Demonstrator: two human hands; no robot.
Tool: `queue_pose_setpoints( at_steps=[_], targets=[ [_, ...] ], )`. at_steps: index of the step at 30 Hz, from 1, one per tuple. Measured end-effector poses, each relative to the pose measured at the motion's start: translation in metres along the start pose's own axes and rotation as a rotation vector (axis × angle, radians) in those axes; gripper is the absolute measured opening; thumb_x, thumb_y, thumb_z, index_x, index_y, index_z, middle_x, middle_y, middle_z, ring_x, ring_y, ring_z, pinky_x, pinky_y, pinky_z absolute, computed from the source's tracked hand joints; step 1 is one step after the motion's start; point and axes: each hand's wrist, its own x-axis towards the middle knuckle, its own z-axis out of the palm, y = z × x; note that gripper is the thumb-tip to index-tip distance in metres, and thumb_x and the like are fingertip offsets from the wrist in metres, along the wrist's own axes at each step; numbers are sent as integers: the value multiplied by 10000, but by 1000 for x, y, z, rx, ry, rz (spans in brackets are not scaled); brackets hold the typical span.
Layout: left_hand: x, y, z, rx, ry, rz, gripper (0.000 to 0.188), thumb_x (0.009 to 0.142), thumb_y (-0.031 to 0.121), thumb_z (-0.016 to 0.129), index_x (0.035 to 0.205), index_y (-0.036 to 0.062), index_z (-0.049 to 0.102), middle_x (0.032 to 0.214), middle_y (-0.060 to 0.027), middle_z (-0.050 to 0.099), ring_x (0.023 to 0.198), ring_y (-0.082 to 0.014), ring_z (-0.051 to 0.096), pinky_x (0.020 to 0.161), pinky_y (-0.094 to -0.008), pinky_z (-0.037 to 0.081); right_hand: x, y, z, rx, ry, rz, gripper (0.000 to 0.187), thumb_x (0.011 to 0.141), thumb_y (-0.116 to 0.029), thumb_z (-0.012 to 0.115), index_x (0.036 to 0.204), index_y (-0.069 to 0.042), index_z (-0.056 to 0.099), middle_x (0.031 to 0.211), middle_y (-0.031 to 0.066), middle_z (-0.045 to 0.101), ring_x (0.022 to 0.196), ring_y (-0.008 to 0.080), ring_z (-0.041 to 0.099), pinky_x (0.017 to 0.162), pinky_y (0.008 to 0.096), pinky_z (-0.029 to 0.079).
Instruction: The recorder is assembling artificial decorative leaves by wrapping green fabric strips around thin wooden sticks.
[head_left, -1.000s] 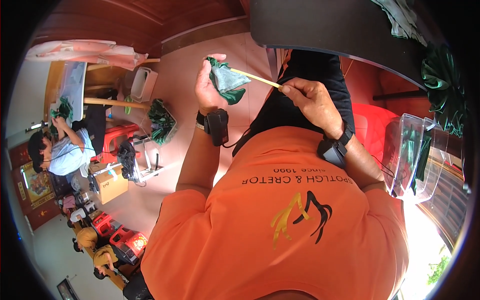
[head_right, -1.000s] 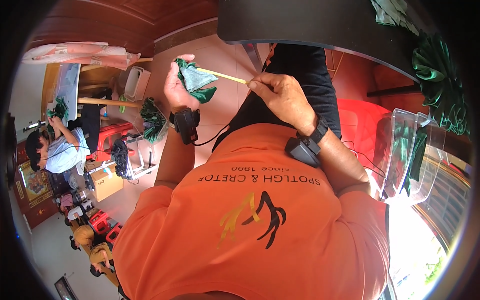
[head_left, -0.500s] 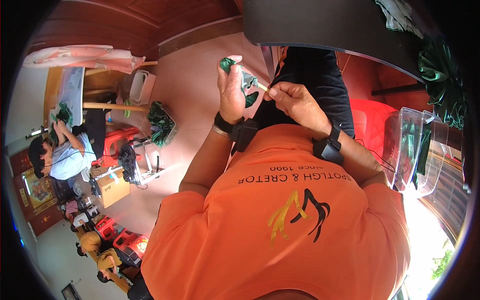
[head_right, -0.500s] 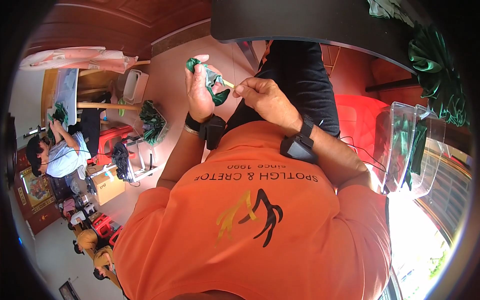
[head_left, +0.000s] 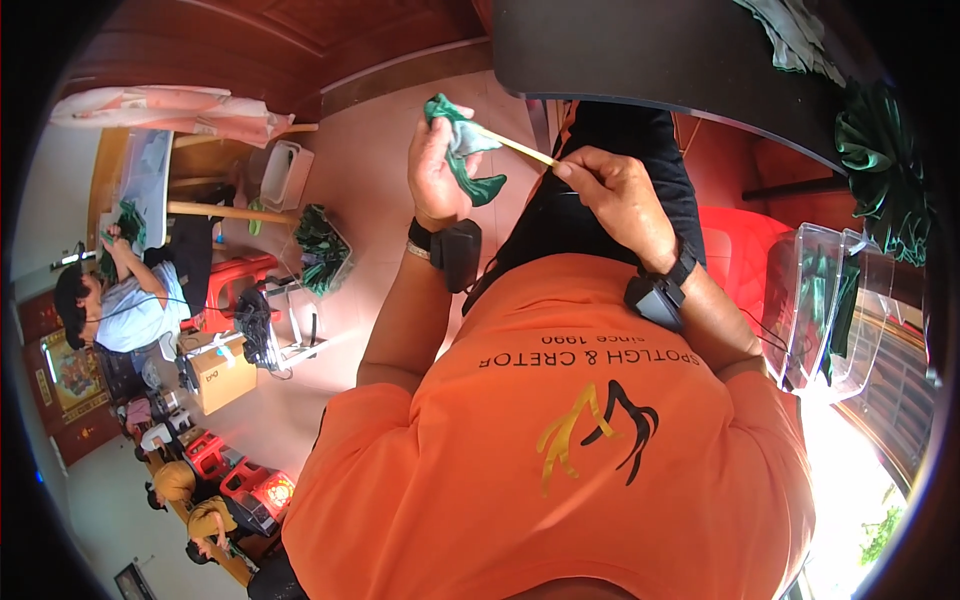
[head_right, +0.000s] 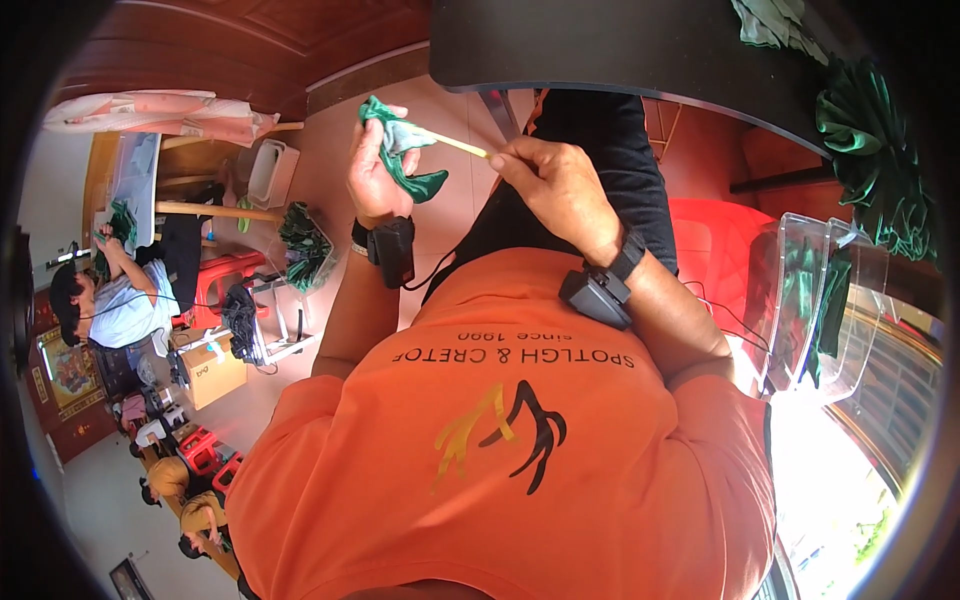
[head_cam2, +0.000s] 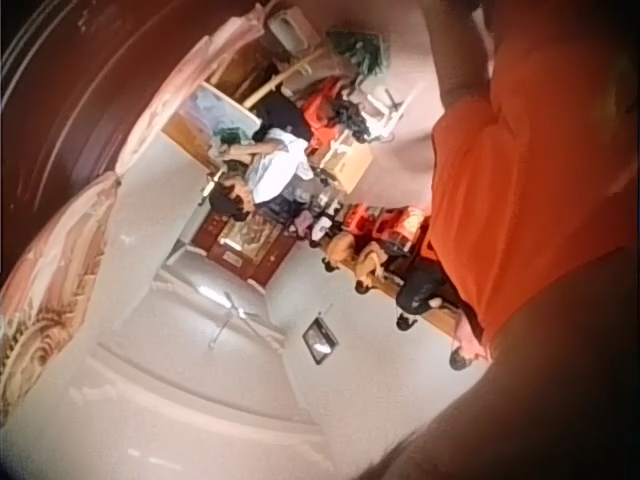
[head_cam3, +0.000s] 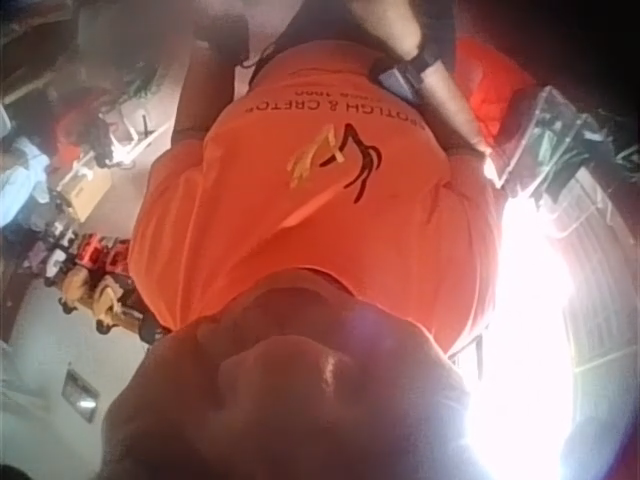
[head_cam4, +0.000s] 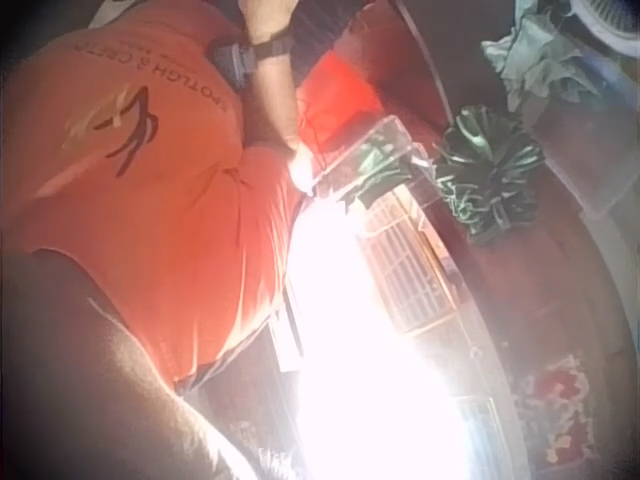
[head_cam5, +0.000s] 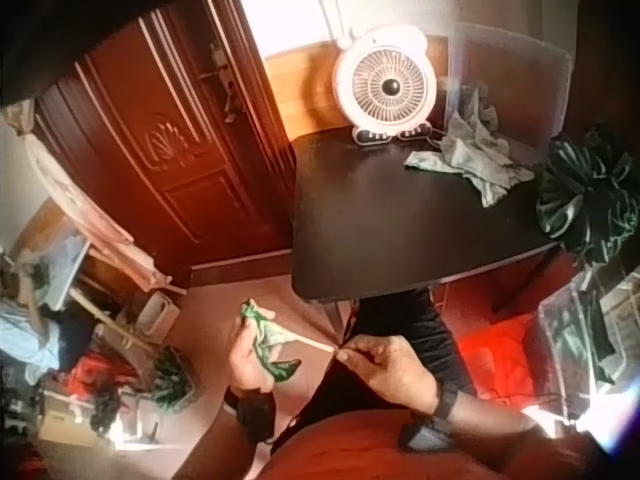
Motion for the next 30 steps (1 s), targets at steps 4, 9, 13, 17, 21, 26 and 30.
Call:
queue_pose_setpoints(
  at_steps=[4, 9, 13, 17, 21, 26, 30],
  targets=[
    [9, 1, -5, 6, 96, 1, 311, 947, 275, 393, 1025, 19, 552, 741, -57, 538, 532, -105, 413, 466, -224, 307, -6, -1, -5, -74, 13, -7, 200, 859, -186, 613, 843, 12, 641, 556, 80, 504, 496, 113, 433, 497, 264, 391],
    [0, -1, 7, -3, 16, -3, 316, 948, 299, 398, 1041, 27, 529, 716, -54, 536, 535, -99, 427, 470, -214, 309, -3, 7, 2, -34, -31, -23, 191, 901, -181, 575, 860, -2, 628, 555, -55, 381, 513, 25, 323, 454, 212, 269],
    [-11, -2, 24, 122, -1, -33, 328, 957, 335, 387, 1090, 52, 488, 709, -38, 526, 548, -82, 449, 468, -199, 316, -3, 16, 11, 60, -14, 14, 205, 908, -190, 570, 840, -6, 631, 564, -73, 389, 520, 15, 315, 457, 200, 253],
    [-19, -10, 36, 151, -237, -8, 400, 962, 381, 377, 1103, 20, 472, 702, -32, 512, 538, -59, 437, 447, -186, 312, -3, 18, 18, 357, -33, 79, 234, 903, -201, 579, 825, 12, 636, 630, -8, 553, 585, 37, 425, 526, 215, 380],
    [-35, -26, 49, 351, -376, -109, 444, 965, 397, 349, 1120, 10, 500, 692, 1, 490, 576, -67, 440, 503, -214, 353, 6, 0, 15, 604, -72, 38, 217, 935, -164, 522, 893, 30, 610, 672, -7, 567, 593, 57, 491, 542, 206, 412],
    [-20, -21, 37, 191, -311, -185, 406, 946, 344, 409, 1140, -1, 498, 710, -17, 509, 598, -77, 458, 543, -209, 359, 12, 9, 11, 376, -91, 6, 190, 915, -136, 523, 889, 30, 609, 692, 21, 595, 620, 87, 544, 587, 235, 444],
    [-14, -18, 22, 163, -261, -171, 373, 938, 308, 433, 1110, -12, 520, 721, -29, 519, 649, -87, 481, 611, -221, 373, 7, 16, 10, 156, -118, -6, 125, 900, -114, 520, 913, -15, 596, 718, -38, 532, 608, 32, 438, 557, 178, 379]
  ],
)
